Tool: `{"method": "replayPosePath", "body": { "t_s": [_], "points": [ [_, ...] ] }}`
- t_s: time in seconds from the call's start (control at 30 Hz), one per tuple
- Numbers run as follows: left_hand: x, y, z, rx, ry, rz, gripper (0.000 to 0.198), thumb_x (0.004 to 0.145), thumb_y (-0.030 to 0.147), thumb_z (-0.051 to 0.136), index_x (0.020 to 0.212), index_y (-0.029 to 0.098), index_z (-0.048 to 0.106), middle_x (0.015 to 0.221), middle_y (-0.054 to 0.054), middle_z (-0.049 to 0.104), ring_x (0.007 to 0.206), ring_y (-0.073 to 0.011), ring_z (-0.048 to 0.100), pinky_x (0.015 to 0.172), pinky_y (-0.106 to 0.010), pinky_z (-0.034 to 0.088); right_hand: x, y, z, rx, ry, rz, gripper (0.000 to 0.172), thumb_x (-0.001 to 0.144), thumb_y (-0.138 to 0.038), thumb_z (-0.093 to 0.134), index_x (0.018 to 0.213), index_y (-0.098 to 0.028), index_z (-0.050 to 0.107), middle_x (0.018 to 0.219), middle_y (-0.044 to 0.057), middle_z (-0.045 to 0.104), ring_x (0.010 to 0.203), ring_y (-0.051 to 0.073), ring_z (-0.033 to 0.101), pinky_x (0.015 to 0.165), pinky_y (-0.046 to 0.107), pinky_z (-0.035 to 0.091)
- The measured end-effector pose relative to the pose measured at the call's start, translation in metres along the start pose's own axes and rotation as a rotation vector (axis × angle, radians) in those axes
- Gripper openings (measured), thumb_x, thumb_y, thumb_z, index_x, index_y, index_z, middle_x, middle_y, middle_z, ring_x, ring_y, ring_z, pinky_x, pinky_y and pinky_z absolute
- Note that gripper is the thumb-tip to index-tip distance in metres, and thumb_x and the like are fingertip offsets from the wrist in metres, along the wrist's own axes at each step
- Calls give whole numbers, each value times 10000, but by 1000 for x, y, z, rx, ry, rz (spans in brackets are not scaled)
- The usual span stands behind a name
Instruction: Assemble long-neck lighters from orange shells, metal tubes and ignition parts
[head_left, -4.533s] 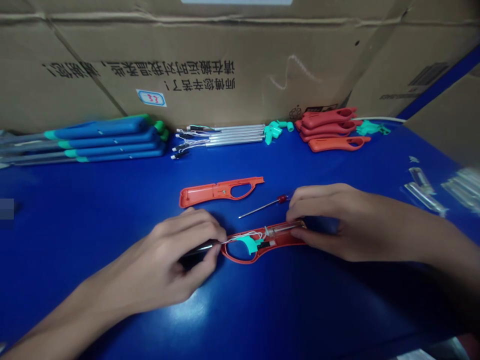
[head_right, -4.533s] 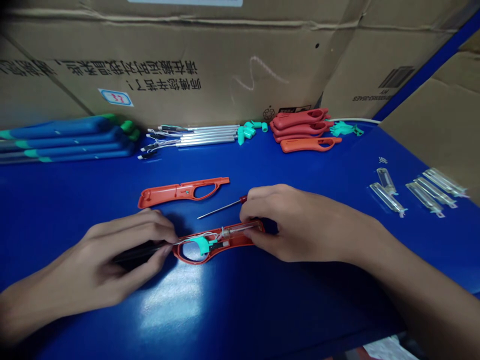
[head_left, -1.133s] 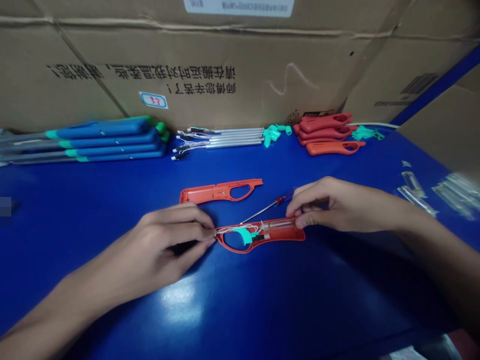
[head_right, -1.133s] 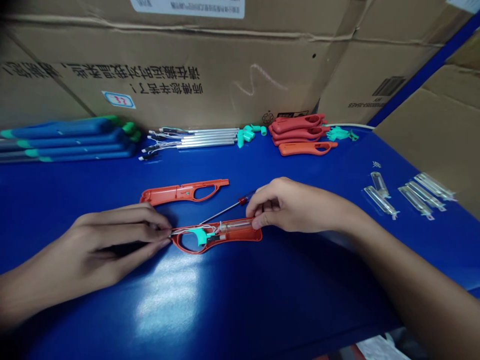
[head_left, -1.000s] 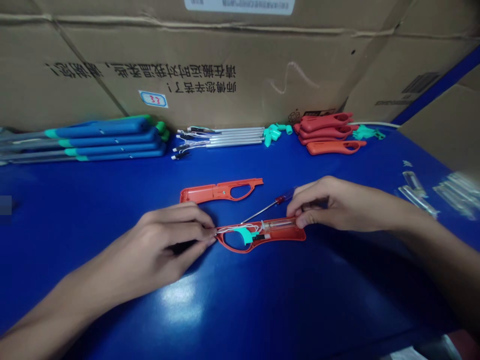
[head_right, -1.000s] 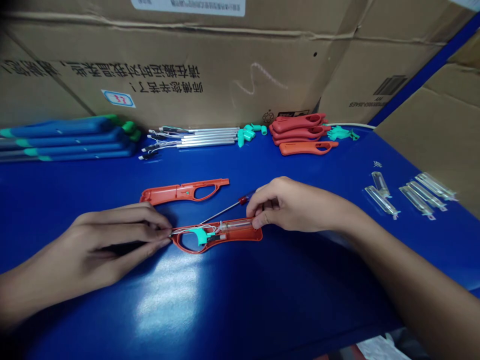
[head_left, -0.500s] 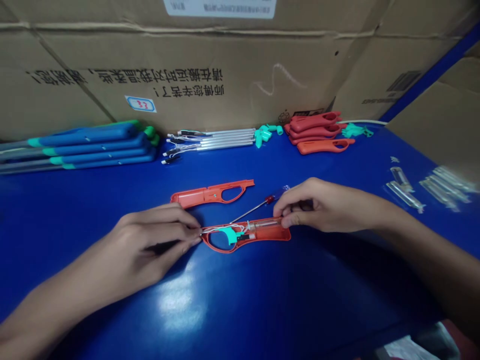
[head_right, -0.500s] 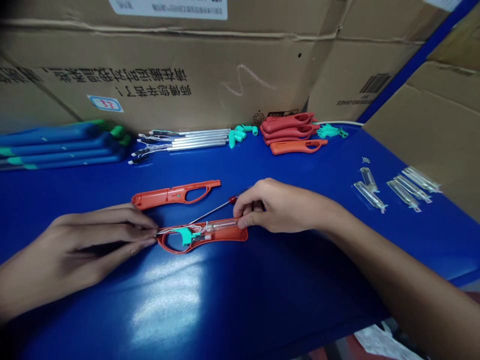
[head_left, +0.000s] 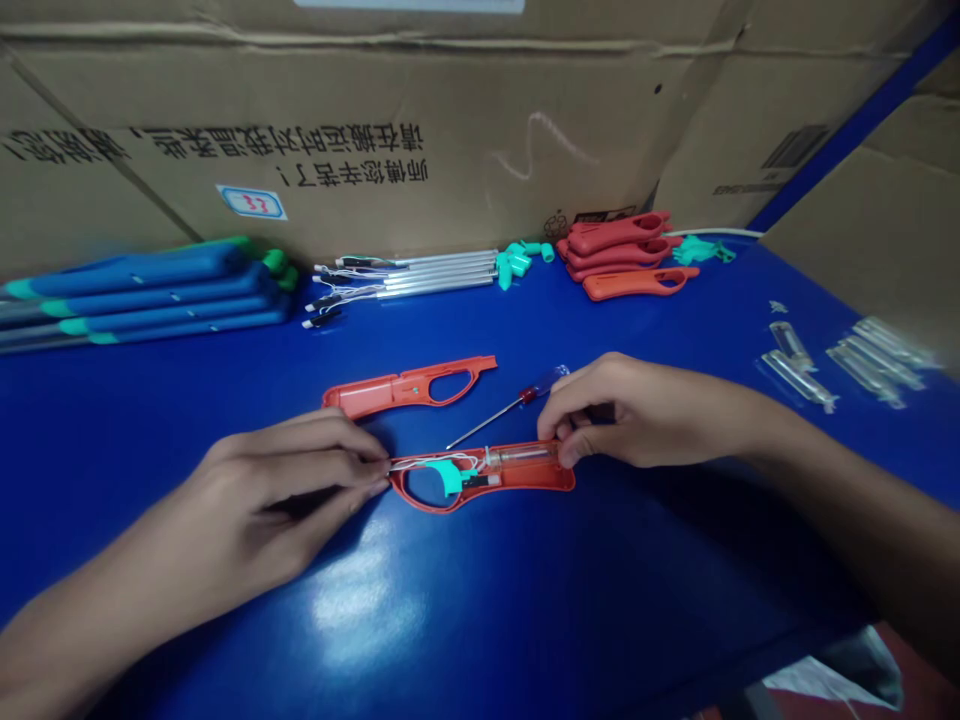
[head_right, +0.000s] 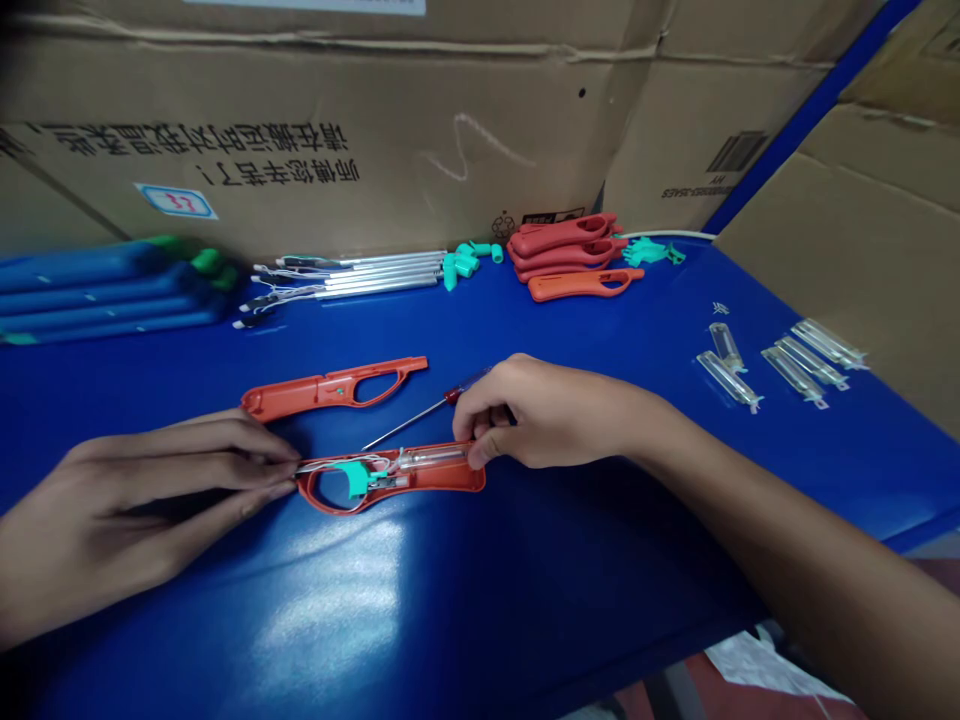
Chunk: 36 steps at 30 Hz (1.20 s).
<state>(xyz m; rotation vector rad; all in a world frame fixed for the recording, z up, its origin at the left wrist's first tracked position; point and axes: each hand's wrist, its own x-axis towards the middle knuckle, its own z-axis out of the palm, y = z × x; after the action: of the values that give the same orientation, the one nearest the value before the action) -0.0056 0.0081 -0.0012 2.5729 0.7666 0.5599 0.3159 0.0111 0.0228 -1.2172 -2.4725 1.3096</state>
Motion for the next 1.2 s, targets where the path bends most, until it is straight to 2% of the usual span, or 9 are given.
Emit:
{"method": "replayPosePath", "body": {
  "t_s": [0.1, 0.27, 0.4, 0.57, 0.67, 0.8, 1.03, 1.2],
  "points": [
    [0, 0, 1, -25, -2, -20, 131, 910, 160, 588, 900, 204, 712, 952, -12, 691, 843, -113, 672, 709, -190, 534, 2, 1, 2, 17, 4, 15, 69, 865, -126, 640, 828, -148, 694, 772, 2, 742, 650, 107, 612, 540, 215, 378],
    [2, 1, 2, -51, -5, -37, 138, 904, 154, 587, 884, 202, 715, 918, -5, 699, 814, -103, 676, 695, -179, 533, 5, -1, 6, -7, 21, 61, 141, 804, -32, 607, 800, -156, 675, 764, -1, 747, 663, 113, 637, 543, 208, 393],
    [3, 1, 1, -63, 9, -21, 158, 915, 156, 573, 894, 206, 721, 887, -3, 702, 785, -93, 679, 677, -164, 533, 7, -9, 7, -19, 49, 180, 109, 775, -63, 640, 767, -164, 679, 694, -14, 720, 583, 100, 570, 500, 205, 368],
    [2, -2, 2, -55, 1, -11, 142, 926, 163, 584, 925, 224, 712, 912, -2, 701, 809, -84, 682, 697, -148, 528, 10, -15, 5, -32, 24, 290, 95, 772, -78, 661, 769, -163, 704, 668, -19, 699, 531, 84, 499, 471, 204, 352],
    [1, -3, 1, -44, -26, -13, 151, 937, 167, 570, 939, 233, 706, 925, -2, 700, 826, -85, 684, 715, -151, 530, 9, -12, 4, 32, 22, 271, 23, 797, -147, 700, 804, -155, 720, 623, -29, 648, 527, 80, 480, 476, 202, 349],
    [2, -2, -1, -25, -26, 1, 157, 948, 198, 554, 926, 246, 701, 916, 10, 697, 810, -75, 681, 709, -139, 524, 4, -6, 0, 90, 12, 225, 120, 801, -242, 744, 868, -143, 743, 550, -58, 551, 485, 68, 431, 464, 206, 321],
    [4, -1, 0, -33, -1, 11, 170, 946, 210, 552, 901, 250, 711, 891, 13, 705, 794, -76, 685, 700, -145, 532, 0, -2, -8, 137, -46, 145, 233, 837, -283, 693, 987, -116, 753, 721, 5, 690, 566, 84, 510, 492, 206, 358],
    [2, -4, 2, -28, 5, 4, 171, 929, 207, 563, 895, 257, 723, 888, 14, 708, 780, -83, 687, 676, -150, 527, -1, -2, -9, 127, -60, 125, 254, 835, -295, 686, 1000, -114, 751, 723, 12, 684, 585, 92, 523, 514, 209, 375]
  ]
}}
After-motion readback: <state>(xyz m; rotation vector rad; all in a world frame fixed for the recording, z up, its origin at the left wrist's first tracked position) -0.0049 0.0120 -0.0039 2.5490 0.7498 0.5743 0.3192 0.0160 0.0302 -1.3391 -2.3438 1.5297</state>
